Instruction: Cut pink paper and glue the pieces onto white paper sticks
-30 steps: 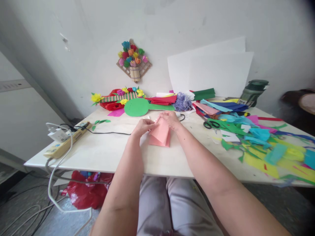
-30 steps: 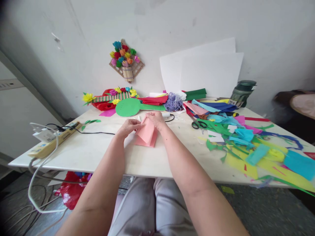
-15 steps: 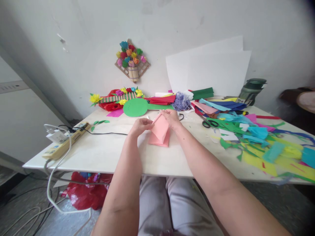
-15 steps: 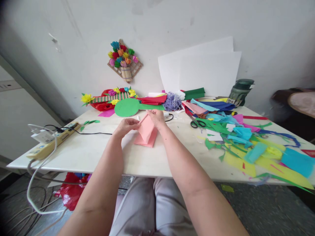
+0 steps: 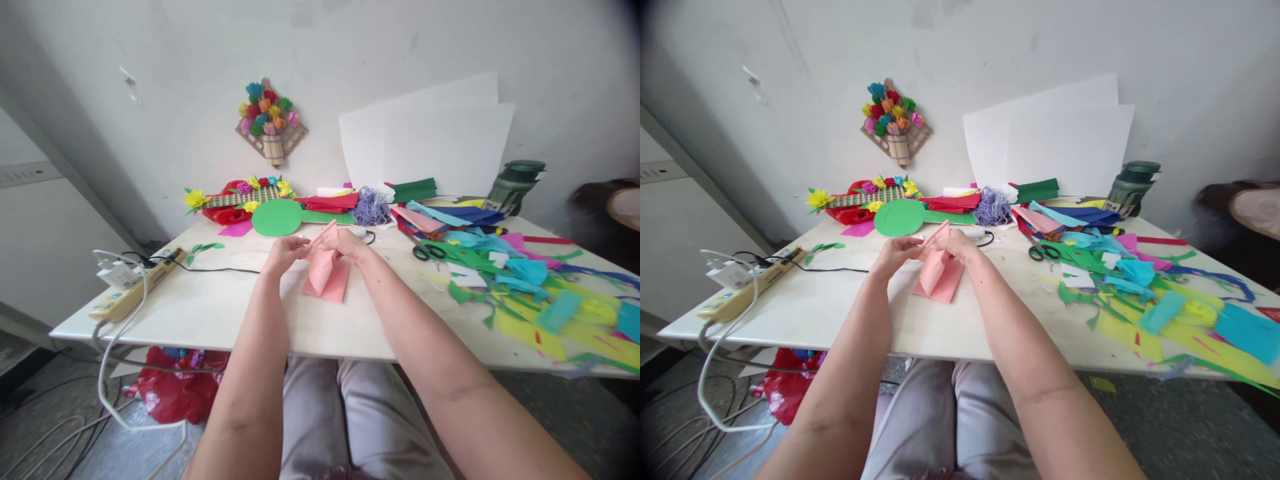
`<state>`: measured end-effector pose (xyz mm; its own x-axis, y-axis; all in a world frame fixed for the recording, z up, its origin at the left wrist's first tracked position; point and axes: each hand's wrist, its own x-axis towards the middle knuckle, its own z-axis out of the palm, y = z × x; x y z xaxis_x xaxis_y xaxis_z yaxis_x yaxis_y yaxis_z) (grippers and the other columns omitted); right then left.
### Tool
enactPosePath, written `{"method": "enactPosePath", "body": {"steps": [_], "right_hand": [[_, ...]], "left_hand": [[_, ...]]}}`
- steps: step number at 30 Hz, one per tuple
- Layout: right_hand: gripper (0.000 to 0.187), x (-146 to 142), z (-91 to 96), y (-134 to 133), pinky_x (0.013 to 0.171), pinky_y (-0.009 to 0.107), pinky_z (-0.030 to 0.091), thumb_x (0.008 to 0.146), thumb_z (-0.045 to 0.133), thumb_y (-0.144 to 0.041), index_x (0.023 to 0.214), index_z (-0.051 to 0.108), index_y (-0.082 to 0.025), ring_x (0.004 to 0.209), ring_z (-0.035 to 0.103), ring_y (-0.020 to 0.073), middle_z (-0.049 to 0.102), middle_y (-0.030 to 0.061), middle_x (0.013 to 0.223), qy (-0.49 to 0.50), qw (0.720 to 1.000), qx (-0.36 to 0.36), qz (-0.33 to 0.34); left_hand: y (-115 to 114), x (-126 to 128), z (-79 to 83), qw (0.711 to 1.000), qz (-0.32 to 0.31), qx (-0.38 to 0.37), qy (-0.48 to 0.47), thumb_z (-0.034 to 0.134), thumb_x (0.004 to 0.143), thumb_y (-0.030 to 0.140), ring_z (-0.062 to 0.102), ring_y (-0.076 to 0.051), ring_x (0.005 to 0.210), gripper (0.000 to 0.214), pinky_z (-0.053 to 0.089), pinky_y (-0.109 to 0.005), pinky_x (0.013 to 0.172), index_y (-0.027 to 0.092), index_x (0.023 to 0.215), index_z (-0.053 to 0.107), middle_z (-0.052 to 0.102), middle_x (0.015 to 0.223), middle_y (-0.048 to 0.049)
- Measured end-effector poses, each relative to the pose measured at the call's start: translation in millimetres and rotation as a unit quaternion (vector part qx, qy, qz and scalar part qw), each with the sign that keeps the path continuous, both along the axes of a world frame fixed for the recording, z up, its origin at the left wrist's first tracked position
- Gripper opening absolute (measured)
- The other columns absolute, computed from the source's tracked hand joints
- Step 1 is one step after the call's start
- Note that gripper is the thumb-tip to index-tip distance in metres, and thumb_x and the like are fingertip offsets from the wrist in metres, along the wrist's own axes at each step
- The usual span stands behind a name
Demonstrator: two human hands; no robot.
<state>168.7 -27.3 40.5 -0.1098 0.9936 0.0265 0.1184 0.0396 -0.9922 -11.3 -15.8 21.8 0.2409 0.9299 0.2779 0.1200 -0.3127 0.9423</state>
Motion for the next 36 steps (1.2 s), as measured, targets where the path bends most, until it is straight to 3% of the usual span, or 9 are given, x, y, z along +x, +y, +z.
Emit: {"method": "enactPosePath", "body": {"steps": [10,14,18,23,27,33,36], "right_hand": [[0.007,2.9,-7.0,5.2,0.037,0.020,0.031,0.055,0.061,-0.013,0.052,0.055,-0.014,0.036,0.042,0.0084,0.048,-0.0033,0.037,0.042,0.998,-0.010,0.041],[0.004,5.0,-9.1,7.7,0.040,0.020,0.034,0.053,0.058,-0.010,0.055,0.057,-0.013,0.043,0.048,0.0098,0.056,-0.0011,0.046,0.072,0.997,-0.007,0.035],[0.012,3.6,-5.4,3.3,0.049,0.022,0.043,0.057,0.067,-0.020,0.065,0.063,-0.013,0.057,0.057,0.0144,0.065,0.0047,0.062,0.106,0.992,-0.009,0.067],[0.014,-2.3,-4.2,1.1,0.052,0.023,0.044,0.060,0.068,-0.024,0.065,0.061,-0.013,0.059,0.057,0.0141,0.065,0.0064,0.067,0.100,0.995,0.010,-0.007],[0.010,-2.2,-7.3,4.4,0.052,0.023,0.043,0.059,0.066,-0.022,0.063,0.061,-0.013,0.058,0.057,0.0135,0.064,0.0047,0.064,0.098,0.995,0.022,0.010],[0.017,1.0,-7.1,1.0,0.056,0.026,0.046,0.055,0.070,-0.025,0.063,0.060,-0.014,0.057,0.057,0.0146,0.064,0.0033,0.061,0.079,0.993,0.022,0.084],[0.018,1.5,-6.1,-2.0,0.057,0.028,0.045,0.055,0.071,-0.026,0.063,0.059,-0.014,0.058,0.057,0.0153,0.063,0.0033,0.061,0.049,0.995,0.031,0.082]], "left_hand": [[-0.9,-2.4,0.7,0.998,-0.028,-0.037,-0.044,0.076,0.053,0.036,0.057,-0.012,0.058,0.047,0.048,-0.026,0.057,0.010,0.091,0.066,0.063,0.064,-0.0024],[-3.8,-3.6,1.9,0.996,-0.052,-0.058,-0.053,0.077,0.052,0.034,0.058,-0.012,0.060,0.048,0.050,-0.028,0.060,0.010,0.092,0.066,0.063,0.066,-0.0026],[-3.9,-2.8,1.6,0.996,-0.038,-0.058,-0.064,0.079,0.050,0.033,0.058,-0.012,0.059,0.048,0.050,-0.027,0.061,0.009,0.089,0.066,0.063,0.064,-0.0022],[-4.9,-3.0,2.2,0.995,-0.037,-0.077,-0.055,0.079,0.049,0.031,0.059,-0.012,0.062,0.051,0.049,-0.027,0.063,0.010,0.093,0.065,0.065,0.067,-0.0030],[-4.8,-4.7,3.3,0.993,-0.054,-0.087,-0.051,0.077,0.052,0.035,0.059,-0.014,0.065,0.047,0.049,-0.029,0.064,0.012,0.092,0.067,0.066,0.074,-0.0046],[-3.1,-0.2,1.7,0.997,-0.050,-0.062,-0.010,0.073,0.056,0.044,0.052,-0.009,0.054,0.038,0.038,-0.022,0.051,0.012,0.077,0.070,0.061,0.061,-0.0022],[-3.9,2.9,1.4,0.997,-0.058,-0.051,0.018,0.073,0.055,0.043,0.045,-0.007,0.048,0.035,0.032,-0.021,0.047,0.011,0.071,0.068,0.055,0.053,0.0004]]}}
